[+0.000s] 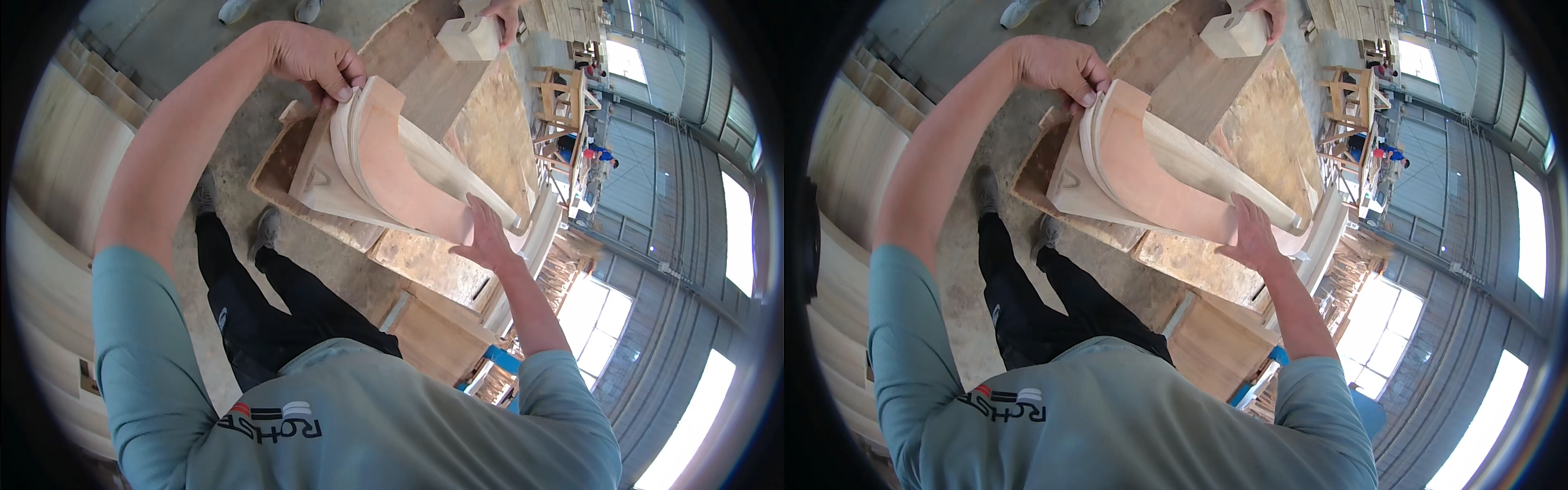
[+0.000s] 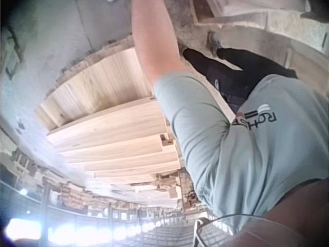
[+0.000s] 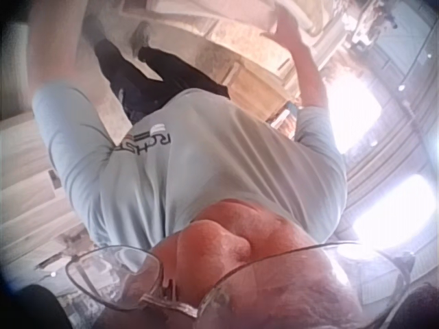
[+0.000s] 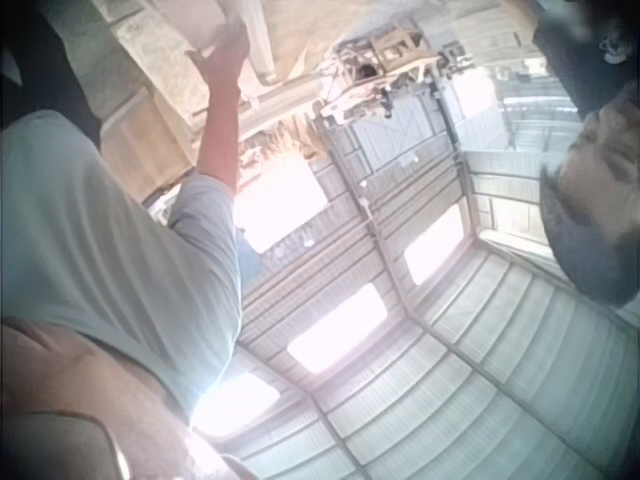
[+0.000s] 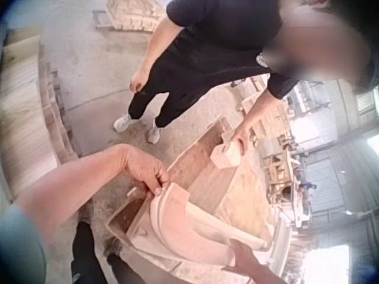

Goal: The person uses a band saw to cut a curved shape into a small piece of wood, then brings the piece to a table to test its fit against a long curved wooden component with the help of another worker.

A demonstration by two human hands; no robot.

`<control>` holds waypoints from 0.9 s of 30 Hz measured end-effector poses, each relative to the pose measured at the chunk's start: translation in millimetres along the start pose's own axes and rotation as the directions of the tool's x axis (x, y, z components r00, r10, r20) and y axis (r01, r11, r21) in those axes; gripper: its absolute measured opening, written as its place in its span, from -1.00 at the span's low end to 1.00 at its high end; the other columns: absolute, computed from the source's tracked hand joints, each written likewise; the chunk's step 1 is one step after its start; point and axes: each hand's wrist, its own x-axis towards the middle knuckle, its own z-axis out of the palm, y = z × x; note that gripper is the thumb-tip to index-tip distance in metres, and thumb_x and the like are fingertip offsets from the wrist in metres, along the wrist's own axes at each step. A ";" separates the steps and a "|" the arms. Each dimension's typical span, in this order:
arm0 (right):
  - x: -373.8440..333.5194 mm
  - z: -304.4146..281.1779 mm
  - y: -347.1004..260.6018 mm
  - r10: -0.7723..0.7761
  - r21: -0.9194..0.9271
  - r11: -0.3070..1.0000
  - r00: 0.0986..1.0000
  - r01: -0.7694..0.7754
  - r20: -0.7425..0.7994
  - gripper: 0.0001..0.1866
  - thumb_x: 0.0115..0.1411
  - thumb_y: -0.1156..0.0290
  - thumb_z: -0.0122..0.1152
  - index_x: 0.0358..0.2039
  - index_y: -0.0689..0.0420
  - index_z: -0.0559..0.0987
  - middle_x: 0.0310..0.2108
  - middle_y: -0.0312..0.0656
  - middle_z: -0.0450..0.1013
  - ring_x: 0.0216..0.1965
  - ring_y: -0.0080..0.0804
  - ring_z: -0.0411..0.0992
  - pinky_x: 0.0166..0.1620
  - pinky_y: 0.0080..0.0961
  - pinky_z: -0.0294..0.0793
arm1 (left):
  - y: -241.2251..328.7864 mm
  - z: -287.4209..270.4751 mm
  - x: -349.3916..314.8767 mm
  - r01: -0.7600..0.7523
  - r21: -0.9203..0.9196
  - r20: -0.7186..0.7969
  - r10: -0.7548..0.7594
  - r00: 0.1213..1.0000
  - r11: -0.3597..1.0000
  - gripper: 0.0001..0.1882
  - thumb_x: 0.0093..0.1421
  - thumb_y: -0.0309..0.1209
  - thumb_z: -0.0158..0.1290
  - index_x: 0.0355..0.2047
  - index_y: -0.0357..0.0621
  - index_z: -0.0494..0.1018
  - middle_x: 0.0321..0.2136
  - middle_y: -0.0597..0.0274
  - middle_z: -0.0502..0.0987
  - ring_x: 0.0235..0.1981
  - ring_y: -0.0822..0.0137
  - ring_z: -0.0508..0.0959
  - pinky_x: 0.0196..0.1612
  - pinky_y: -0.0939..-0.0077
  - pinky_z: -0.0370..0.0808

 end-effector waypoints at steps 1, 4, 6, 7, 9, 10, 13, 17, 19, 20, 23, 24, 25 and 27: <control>4.9 -5.4 -11.0 -0.027 0.021 0.999 1.000 0.027 -0.015 0.24 -0.18 0.12 0.62 0.41 0.16 0.04 0.31 0.10 0.18 0.35 0.10 0.13 0.42 -0.02 0.04 | 0.5 -0.6 0.0 0.006 -0.013 0.006 -0.006 1.000 1.000 -0.94 0.28 -0.45 0.12 -0.26 -0.13 0.54 -0.41 0.39 0.58 -0.40 0.51 0.57 -0.21 0.46 0.57; 19.1 -12.0 -47.1 -0.168 0.128 0.976 0.983 0.176 -0.070 0.29 -0.16 0.14 0.63 0.44 0.14 -0.05 0.32 0.06 0.17 0.35 0.08 0.13 0.41 -0.05 0.04 | 0.6 -1.8 0.7 0.018 -0.028 0.004 -0.017 1.000 0.999 -0.94 0.28 -0.46 0.12 -0.26 -0.14 0.55 -0.41 0.39 0.58 -0.40 0.51 0.57 -0.21 0.47 0.57; 30.5 -24.4 -77.6 -0.193 0.191 0.960 0.978 0.205 -0.077 0.28 -0.15 0.16 0.62 0.44 0.14 -0.05 0.31 0.05 0.18 0.34 0.07 0.14 0.42 -0.05 0.02 | 1.1 0.3 0.6 0.029 -0.036 -0.001 -0.029 1.000 0.999 -0.92 0.27 -0.49 0.11 -0.24 -0.17 0.56 -0.39 0.36 0.60 -0.38 0.49 0.58 -0.20 0.49 0.57; 37.2 -27.8 -88.7 -0.205 0.221 0.950 0.975 0.220 -0.085 0.28 -0.14 0.16 0.62 0.44 0.14 -0.05 0.31 0.04 0.19 0.33 0.07 0.14 0.42 -0.05 0.01 | 2.4 0.0 0.1 0.036 -0.038 -0.005 -0.036 0.999 0.999 -0.89 0.25 -0.53 0.10 -0.23 -0.21 0.58 -0.38 0.33 0.61 -0.36 0.48 0.59 -0.19 0.50 0.58; 43.2 -27.0 -100.0 -0.245 0.221 0.939 0.964 0.262 -0.104 0.21 -0.14 0.12 0.59 0.41 0.17 0.04 0.28 0.10 0.20 0.33 0.08 0.14 0.41 -0.04 0.07 | 3.3 -1.0 0.1 0.040 -0.040 -0.003 -0.040 0.999 0.998 -0.85 0.24 -0.56 0.09 -0.20 -0.26 0.59 -0.36 0.30 0.62 -0.34 0.47 0.60 -0.18 0.52 0.59; 44.5 -28.0 -105.0 -0.248 0.224 0.938 0.963 0.265 -0.102 0.21 -0.14 0.13 0.59 0.42 0.16 0.04 0.27 0.09 0.20 0.32 0.07 0.14 0.40 -0.06 0.09 | 2.6 -1.6 0.5 0.037 -0.041 0.004 -0.037 0.999 0.998 -0.84 0.24 -0.56 0.09 -0.19 -0.26 0.59 -0.35 0.29 0.62 -0.33 0.47 0.60 -0.17 0.52 0.59; 47.1 -30.0 -106.7 -0.262 0.262 0.927 0.963 0.270 -0.068 0.20 -0.15 0.18 0.60 0.42 0.12 0.06 0.27 0.05 0.21 0.30 0.05 0.16 0.37 -0.12 0.16 | 1.4 -1.5 2.4 0.035 -0.030 0.015 -0.034 0.999 0.999 -0.87 0.26 -0.49 0.11 -0.20 -0.20 0.58 -0.35 0.34 0.62 -0.34 0.49 0.60 -0.17 0.51 0.58; 47.9 -27.8 -103.9 -0.278 0.320 0.901 0.956 0.292 -0.088 0.17 -0.18 0.21 0.62 0.40 0.07 0.13 0.26 0.01 0.22 0.28 0.03 0.19 0.35 -0.16 0.22 | 0.0 -3.4 5.8 -0.017 -0.012 0.065 0.018 0.998 1.000 -0.87 0.27 -0.47 0.11 -0.20 -0.20 0.58 -0.33 0.32 0.63 -0.33 0.47 0.61 -0.14 0.49 0.58; 47.3 -26.0 -102.7 -0.257 0.345 0.898 0.962 0.272 -0.090 0.14 -0.18 0.20 0.63 0.39 0.07 0.16 0.25 0.01 0.22 0.28 0.01 0.19 0.34 -0.17 0.24 | -3.0 -6.7 7.5 -0.057 0.002 0.095 0.056 0.994 0.998 -0.87 0.27 -0.48 0.11 -0.20 -0.23 0.58 -0.33 0.30 0.63 -0.32 0.45 0.62 -0.12 0.47 0.59; 47.2 -25.7 -102.5 -0.246 0.358 0.896 0.965 0.262 -0.090 0.13 -0.18 0.20 0.63 0.38 0.07 0.18 0.25 0.01 0.22 0.28 0.01 0.19 0.34 -0.18 0.25 | -5.0 -8.0 7.7 -0.077 0.009 0.111 0.076 0.991 0.997 -0.87 0.28 -0.48 0.11 -0.21 -0.24 0.58 -0.33 0.28 0.63 -0.31 0.44 0.62 -0.11 0.46 0.59; 46.3 -25.2 -101.9 -0.233 0.347 0.904 0.968 0.251 -0.091 0.18 -0.21 0.21 0.68 0.40 0.05 0.17 0.24 0.01 0.23 0.28 -0.01 0.22 0.33 -0.21 0.26 | -4.3 -3.5 7.0 -0.094 -0.032 0.069 0.096 0.993 0.995 -0.86 0.19 -0.56 0.11 -0.25 -0.33 0.60 -0.41 0.24 0.62 -0.38 0.41 0.58 -0.23 0.47 0.54; 46.5 -26.5 -102.0 -0.229 0.346 0.905 0.969 0.247 -0.092 0.18 -0.22 0.21 0.68 0.40 0.05 0.17 0.23 0.01 0.23 0.28 -0.01 0.22 0.33 -0.21 0.26 | -4.3 -3.3 5.8 -0.097 -0.038 0.061 0.099 0.993 0.995 -0.86 0.19 -0.56 0.11 -0.25 -0.33 0.60 -0.41 0.24 0.62 -0.39 0.41 0.58 -0.23 0.48 0.54; 46.7 -27.9 -102.0 -0.224 0.346 0.906 0.970 0.243 -0.093 0.19 -0.23 0.20 0.69 0.40 0.05 0.17 0.23 0.01 0.24 0.28 -0.02 0.22 0.34 -0.21 0.26 | -4.1 -3.0 4.7 -0.099 -0.043 0.053 0.101 0.993 0.994 -0.86 0.19 -0.56 0.11 -0.25 -0.33 0.60 -0.41 0.24 0.62 -0.40 0.41 0.58 -0.24 0.48 0.54; 47.2 -27.1 -99.3 -0.233 0.350 0.901 0.967 0.256 -0.106 0.21 -0.24 0.19 0.70 0.40 0.05 0.17 0.23 0.01 0.24 0.28 -0.02 0.22 0.34 -0.22 0.25 | -3.8 -2.9 4.1 -0.101 -0.053 0.049 0.104 0.993 0.993 -0.86 0.19 -0.56 0.11 -0.25 -0.33 0.60 -0.41 0.25 0.62 -0.40 0.41 0.58 -0.24 0.49 0.54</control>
